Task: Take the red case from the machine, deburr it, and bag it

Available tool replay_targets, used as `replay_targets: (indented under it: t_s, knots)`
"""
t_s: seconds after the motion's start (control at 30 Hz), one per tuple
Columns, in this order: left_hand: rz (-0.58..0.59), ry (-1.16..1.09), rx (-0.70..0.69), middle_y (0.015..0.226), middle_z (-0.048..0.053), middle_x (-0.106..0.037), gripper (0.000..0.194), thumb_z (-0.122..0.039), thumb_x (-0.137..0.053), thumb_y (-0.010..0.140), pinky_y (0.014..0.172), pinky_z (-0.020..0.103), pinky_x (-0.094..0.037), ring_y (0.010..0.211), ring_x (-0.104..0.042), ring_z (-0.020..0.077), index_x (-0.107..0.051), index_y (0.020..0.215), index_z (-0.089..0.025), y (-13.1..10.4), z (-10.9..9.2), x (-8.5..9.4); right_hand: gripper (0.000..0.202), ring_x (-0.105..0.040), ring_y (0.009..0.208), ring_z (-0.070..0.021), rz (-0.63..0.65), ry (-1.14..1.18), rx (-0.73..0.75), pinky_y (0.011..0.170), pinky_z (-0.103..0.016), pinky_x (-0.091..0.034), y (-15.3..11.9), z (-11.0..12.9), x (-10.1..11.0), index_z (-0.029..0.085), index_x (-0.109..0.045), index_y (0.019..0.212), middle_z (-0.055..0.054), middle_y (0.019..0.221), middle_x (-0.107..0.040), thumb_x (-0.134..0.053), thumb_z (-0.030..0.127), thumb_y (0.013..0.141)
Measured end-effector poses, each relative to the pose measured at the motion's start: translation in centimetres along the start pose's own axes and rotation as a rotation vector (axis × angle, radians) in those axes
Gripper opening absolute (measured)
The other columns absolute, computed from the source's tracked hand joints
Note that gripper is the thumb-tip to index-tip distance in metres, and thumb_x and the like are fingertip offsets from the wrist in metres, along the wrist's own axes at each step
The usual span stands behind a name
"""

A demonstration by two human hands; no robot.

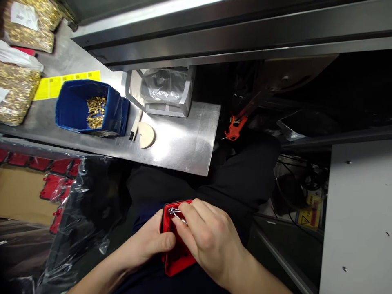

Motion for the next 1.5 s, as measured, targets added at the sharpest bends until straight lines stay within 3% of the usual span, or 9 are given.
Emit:
replay_targets:
  t_s: [0.2,0.37,0.6,0.93,1.03,1.17,1.27,1.4,1.5]
  knots:
    - [0.018,-0.008,0.018,0.095,0.005,-0.065,0.051,-0.054,-0.084,0.079,0.08,0.028,-0.046,0.088,-0.059,0.0193,-0.07,0.111,-0.016,-0.1,0.4,0.1,0.017,-0.057,0.071,-0.0159,0.07,0.037,-0.02,0.067,-0.031,-0.044,0.2,-0.7,-0.2,0.015,-0.068,0.104,-0.003,0.082,-0.06,-0.051,0.021,0.106]
    - [0.026,-0.072,0.055,0.102,0.006,-0.068,0.06,-0.053,-0.086,0.077,0.082,0.028,-0.047,0.092,-0.063,0.0207,-0.067,0.122,-0.019,-0.3,1.0,0.4,0.01,-0.054,0.068,-0.0125,-0.032,0.146,-0.11,0.064,-0.027,-0.044,0.4,-2.4,1.4,0.019,-0.067,0.109,0.001,0.08,-0.057,-0.058,0.02,0.104]
    - [0.045,-0.114,0.037,0.108,0.011,-0.072,0.059,-0.052,-0.084,0.08,0.089,0.031,-0.049,0.1,-0.067,0.025,-0.068,0.123,-0.015,-0.2,1.2,0.5,0.017,-0.065,0.086,-0.0194,0.062,-0.031,0.168,0.08,-0.034,-0.052,0.1,-0.6,0.1,0.013,-0.063,0.118,-0.007,0.096,-0.069,-0.054,0.016,0.105]
    - [0.075,-0.106,0.066,0.108,0.011,-0.071,0.061,-0.049,-0.086,0.079,0.084,0.029,-0.048,0.095,-0.065,0.022,-0.067,0.126,-0.015,-0.1,1.2,0.5,0.017,-0.067,0.08,-0.0192,0.091,-0.104,0.269,0.073,-0.034,-0.052,0.4,0.0,-0.2,0.015,-0.067,0.113,-0.007,0.095,-0.073,-0.053,0.014,0.104]
    - [0.03,-0.114,0.079,0.111,0.012,-0.072,0.068,-0.052,-0.087,0.076,0.083,0.028,-0.05,0.092,-0.066,0.0209,-0.066,0.128,-0.014,-0.2,1.5,1.1,0.013,-0.069,0.085,-0.0174,-0.065,0.057,0.165,0.078,-0.03,-0.054,1.2,-2.2,1.8,0.016,-0.067,0.113,-0.006,0.098,-0.074,-0.059,0.015,0.102]
    - [-0.024,-0.115,0.103,0.129,0.02,-0.069,0.082,-0.058,-0.089,0.071,0.09,0.037,-0.053,0.107,-0.068,0.0308,-0.063,0.134,-0.013,-0.4,2.1,1.8,0.013,-0.064,0.074,-0.0145,-0.325,0.082,-0.224,0.072,-0.027,-0.053,3.0,-8.6,3.1,0.021,-0.069,0.11,-0.002,0.092,-0.07,-0.067,0.027,0.099]
    - [-0.019,-0.119,0.083,0.137,0.023,-0.066,0.083,-0.058,-0.089,0.071,0.096,0.043,-0.054,0.121,-0.065,0.0386,-0.062,0.137,-0.015,-0.5,2.0,1.9,0.022,-0.065,0.074,-0.0156,-0.32,0.07,-0.317,0.074,-0.028,-0.053,6.0,-11.3,0.7,0.022,-0.064,0.118,-0.001,0.091,-0.069,-0.067,0.031,0.098]
    - [-0.004,-0.116,0.044,0.142,0.025,-0.062,0.083,-0.059,-0.087,0.073,0.103,0.048,-0.052,0.131,-0.059,0.0421,-0.061,0.139,-0.015,-0.7,1.7,1.8,0.018,-0.064,0.102,-0.0266,-0.245,-0.194,-0.261,0.09,-0.039,-0.051,11.0,-12.4,-2.9,0.02,-0.064,0.111,-0.009,0.108,-0.067,-0.068,0.03,0.097]
    - [-0.04,-0.072,-0.025,0.142,0.024,-0.062,0.086,-0.061,-0.086,0.073,0.102,0.05,-0.052,0.126,-0.062,0.0414,-0.059,0.141,-0.016,-1.1,0.9,2.2,0.03,-0.057,0.116,-0.0345,-0.179,-0.348,-0.256,0.098,-0.049,-0.048,12.0,-12.8,-3.8,0.02,-0.066,0.115,-0.014,0.121,-0.06,-0.077,0.033,0.09]
Point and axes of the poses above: each hand's wrist, its own y-axis towards the middle knuckle, its own x-axis out of the back of the hand, z = x × y, the point moved 9 cm from there along y, towards the middle knuckle
